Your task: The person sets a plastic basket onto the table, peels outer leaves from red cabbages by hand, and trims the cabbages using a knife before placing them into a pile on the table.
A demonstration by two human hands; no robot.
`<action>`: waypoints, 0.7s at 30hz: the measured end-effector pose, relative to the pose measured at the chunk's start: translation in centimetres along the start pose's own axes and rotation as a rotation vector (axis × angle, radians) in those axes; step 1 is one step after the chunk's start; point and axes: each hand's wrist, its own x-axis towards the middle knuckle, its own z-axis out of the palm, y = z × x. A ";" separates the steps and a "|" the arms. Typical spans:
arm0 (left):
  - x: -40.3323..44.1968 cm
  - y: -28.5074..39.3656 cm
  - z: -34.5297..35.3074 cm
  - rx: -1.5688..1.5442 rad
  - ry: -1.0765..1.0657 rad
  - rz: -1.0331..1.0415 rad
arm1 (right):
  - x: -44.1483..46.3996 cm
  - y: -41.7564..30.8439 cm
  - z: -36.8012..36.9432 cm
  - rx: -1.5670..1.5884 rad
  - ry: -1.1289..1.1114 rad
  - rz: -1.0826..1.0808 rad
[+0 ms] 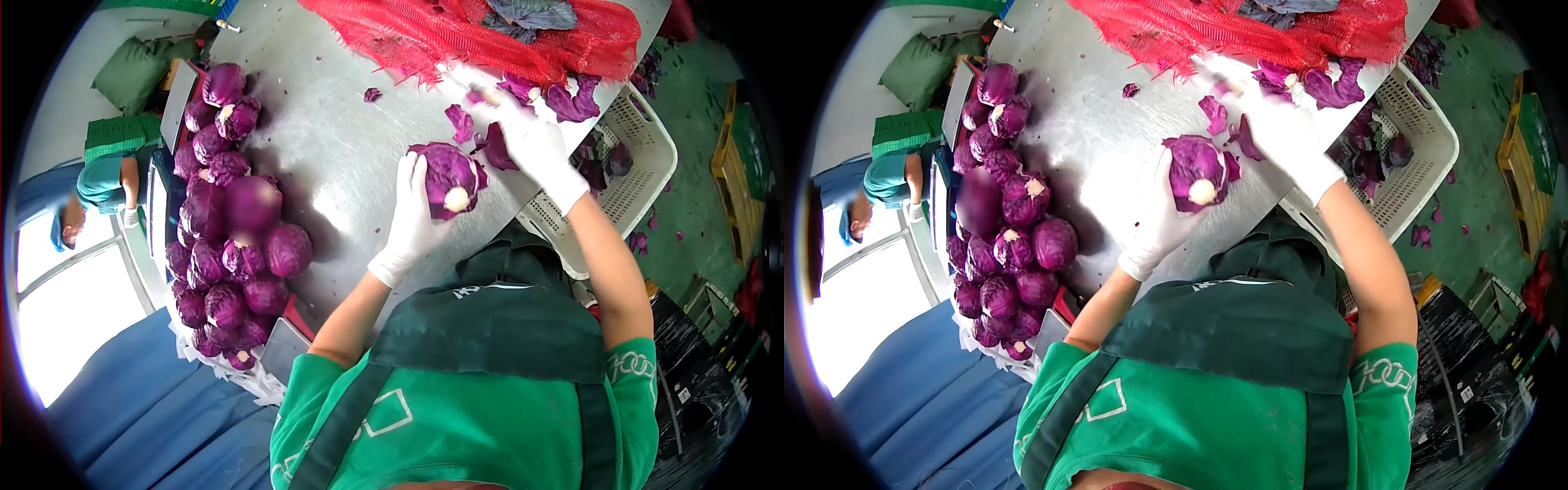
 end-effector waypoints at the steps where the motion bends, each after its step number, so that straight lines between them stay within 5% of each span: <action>1: -0.6 -0.4 0.2 -0.084 0.003 -0.050 | 0.4 2.7 1.9 0.080 0.141 0.048; 2: -1.3 -1.1 0.6 -0.169 0.005 -0.102 | 1.0 2.5 -0.2 0.079 -0.036 0.166; 5: -2.1 -2.7 1.8 -0.491 0.074 -0.247 | -0.4 2.6 1.0 0.045 0.035 0.027; 8: -1.7 -2.3 0.4 -0.364 0.001 -0.175 | -0.9 -5.3 -3.6 0.711 -0.378 0.308; 11: -0.9 -2.0 -0.7 -0.268 -0.079 -0.091 | -0.8 -7.5 -4.3 0.641 -0.415 0.119; 13: -0.2 -1.7 -1.8 -0.249 -0.171 -0.077 | -0.6 -6.6 -1.4 0.696 -0.147 -0.205; 18: 0.8 0.3 -2.0 -0.314 -0.155 -0.193 | 0.3 -6.4 -2.0 0.702 -0.354 -0.085; 21: 1.4 0.6 -1.8 -0.738 -0.088 -0.450 | 0.2 -6.3 -4.2 0.710 -0.409 -0.105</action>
